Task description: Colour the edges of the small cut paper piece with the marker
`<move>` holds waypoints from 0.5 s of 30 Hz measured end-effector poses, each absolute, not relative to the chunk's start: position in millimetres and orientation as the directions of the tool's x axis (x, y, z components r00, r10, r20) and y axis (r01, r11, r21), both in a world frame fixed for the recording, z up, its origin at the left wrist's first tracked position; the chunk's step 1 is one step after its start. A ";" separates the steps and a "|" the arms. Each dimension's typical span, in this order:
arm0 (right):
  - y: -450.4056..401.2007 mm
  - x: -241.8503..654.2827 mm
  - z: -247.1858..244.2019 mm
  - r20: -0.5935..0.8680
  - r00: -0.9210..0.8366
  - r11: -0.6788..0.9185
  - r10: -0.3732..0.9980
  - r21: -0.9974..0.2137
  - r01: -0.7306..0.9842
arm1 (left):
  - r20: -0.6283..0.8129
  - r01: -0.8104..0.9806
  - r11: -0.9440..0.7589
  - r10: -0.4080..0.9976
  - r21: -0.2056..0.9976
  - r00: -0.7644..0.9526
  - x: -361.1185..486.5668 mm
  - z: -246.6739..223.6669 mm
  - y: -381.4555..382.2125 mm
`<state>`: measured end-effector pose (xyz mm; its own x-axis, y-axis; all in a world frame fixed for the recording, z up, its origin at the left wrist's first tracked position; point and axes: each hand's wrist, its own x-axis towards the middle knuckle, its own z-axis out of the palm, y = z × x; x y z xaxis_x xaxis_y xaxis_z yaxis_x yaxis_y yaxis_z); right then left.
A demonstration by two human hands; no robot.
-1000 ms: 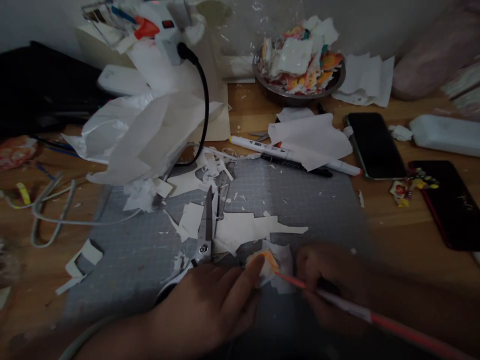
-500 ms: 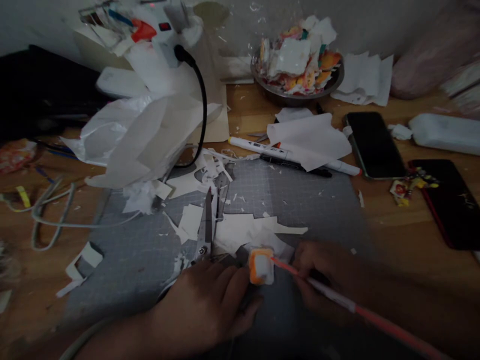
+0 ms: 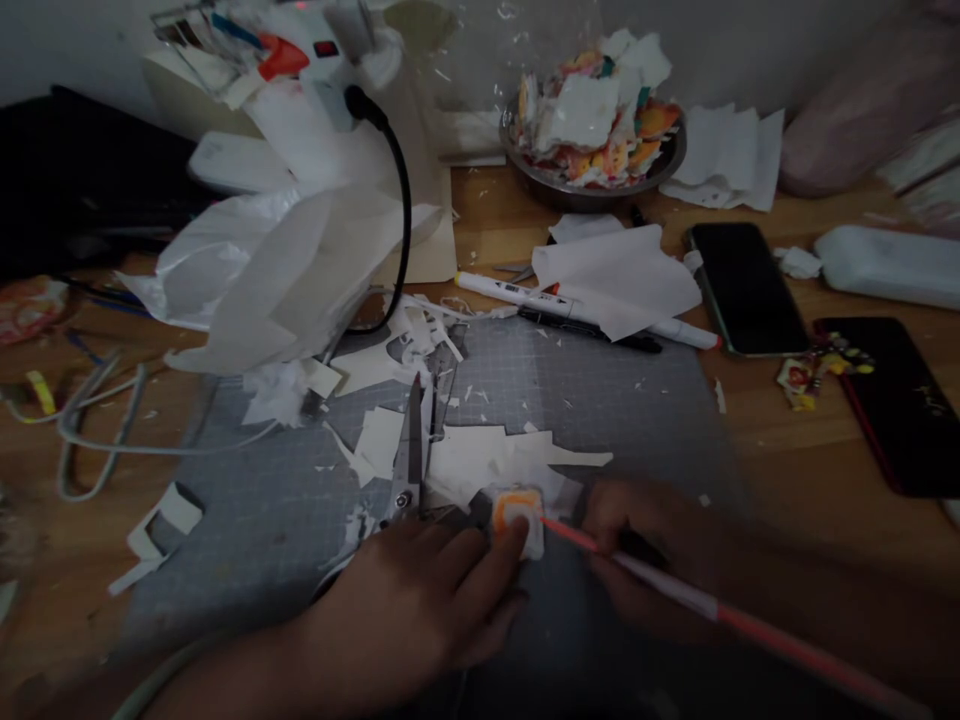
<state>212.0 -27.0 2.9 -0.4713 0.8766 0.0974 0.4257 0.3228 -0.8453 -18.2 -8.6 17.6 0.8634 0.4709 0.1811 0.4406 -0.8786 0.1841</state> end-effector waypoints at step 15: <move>-25.3 212.6 0.6 0.080 -0.557 0.369 0.827 -0.825 0.429 | 0.127 0.436 -0.878 0.464 0.198 0.877 -19.0 17.3 -9.4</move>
<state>212.6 -25.3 0.6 -0.5569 0.8267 0.0803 0.4287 0.3688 -0.8248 -19.0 -9.4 17.3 0.8766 0.4642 0.1265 0.4362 -0.8778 0.1981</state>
